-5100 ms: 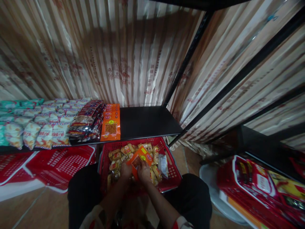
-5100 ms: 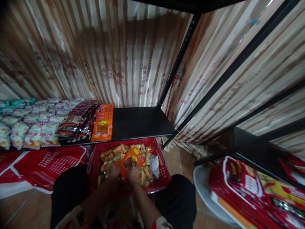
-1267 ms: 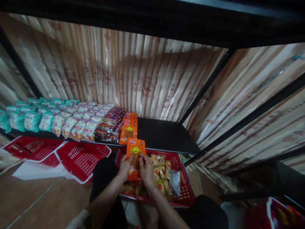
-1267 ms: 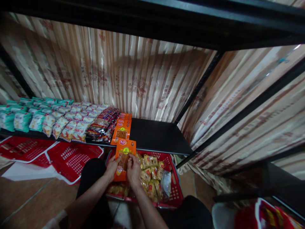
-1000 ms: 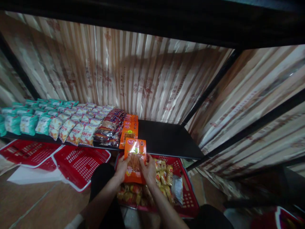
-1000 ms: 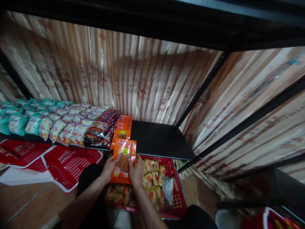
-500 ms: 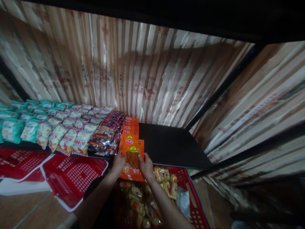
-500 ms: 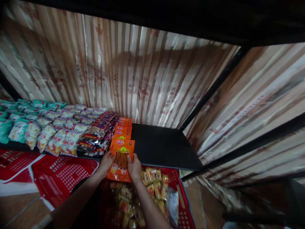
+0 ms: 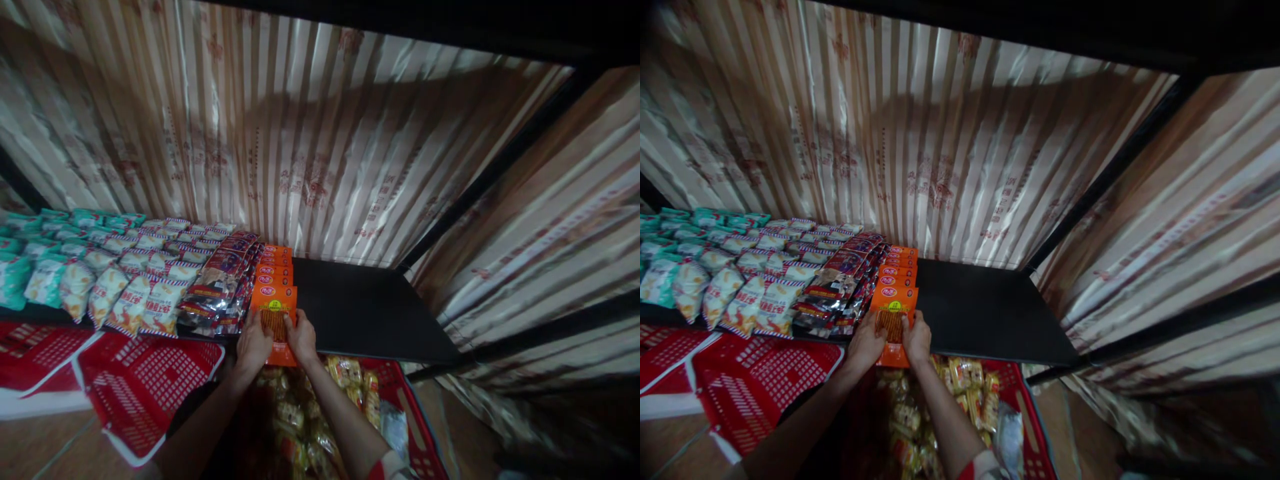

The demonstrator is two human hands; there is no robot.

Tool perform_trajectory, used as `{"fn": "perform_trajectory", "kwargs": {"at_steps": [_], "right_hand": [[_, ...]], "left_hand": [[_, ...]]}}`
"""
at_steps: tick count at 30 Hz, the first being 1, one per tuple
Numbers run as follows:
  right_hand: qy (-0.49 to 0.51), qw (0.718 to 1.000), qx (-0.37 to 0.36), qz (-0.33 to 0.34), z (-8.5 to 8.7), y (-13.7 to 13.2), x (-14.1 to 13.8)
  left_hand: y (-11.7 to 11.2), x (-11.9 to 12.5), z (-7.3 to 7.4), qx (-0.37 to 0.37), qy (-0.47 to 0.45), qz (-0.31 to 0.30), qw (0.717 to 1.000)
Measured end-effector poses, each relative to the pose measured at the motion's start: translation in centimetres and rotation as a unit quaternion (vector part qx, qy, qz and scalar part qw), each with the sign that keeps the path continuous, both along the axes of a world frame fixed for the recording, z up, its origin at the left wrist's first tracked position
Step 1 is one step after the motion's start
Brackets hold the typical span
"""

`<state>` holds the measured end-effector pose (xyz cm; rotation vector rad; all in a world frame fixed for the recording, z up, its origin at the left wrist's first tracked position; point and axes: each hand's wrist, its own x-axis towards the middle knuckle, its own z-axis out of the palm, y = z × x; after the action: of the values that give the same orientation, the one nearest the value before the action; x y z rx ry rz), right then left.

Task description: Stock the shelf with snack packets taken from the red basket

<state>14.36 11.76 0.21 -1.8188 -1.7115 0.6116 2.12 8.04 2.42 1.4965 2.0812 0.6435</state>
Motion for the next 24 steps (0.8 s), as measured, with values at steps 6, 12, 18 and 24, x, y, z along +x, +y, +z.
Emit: {"fn": "perform_trajectory", "kwargs": {"at_steps": [6, 12, 18, 24], "right_hand": [[-0.003, 1.0, -0.012, 0.011, 0.2, 0.4, -0.3], [-0.012, 1.0, -0.016, 0.006, 0.4, 0.6, -0.6], [-0.013, 1.0, -0.006, 0.015, 0.2, 0.9, -0.7], [-0.037, 0.999, -0.002, 0.023, 0.0, 1.3, -0.6]], "left_hand": [[-0.3, 0.6, -0.5, 0.064, 0.107, -0.025, 0.992], [0.9, 0.7, -0.9, 0.118, 0.128, -0.074, 0.982], [3.2, 0.8, -0.9, 0.114, 0.109, -0.112, 0.981], [5.4, 0.8, -1.8, 0.107, 0.129, -0.126, 0.978]]}}
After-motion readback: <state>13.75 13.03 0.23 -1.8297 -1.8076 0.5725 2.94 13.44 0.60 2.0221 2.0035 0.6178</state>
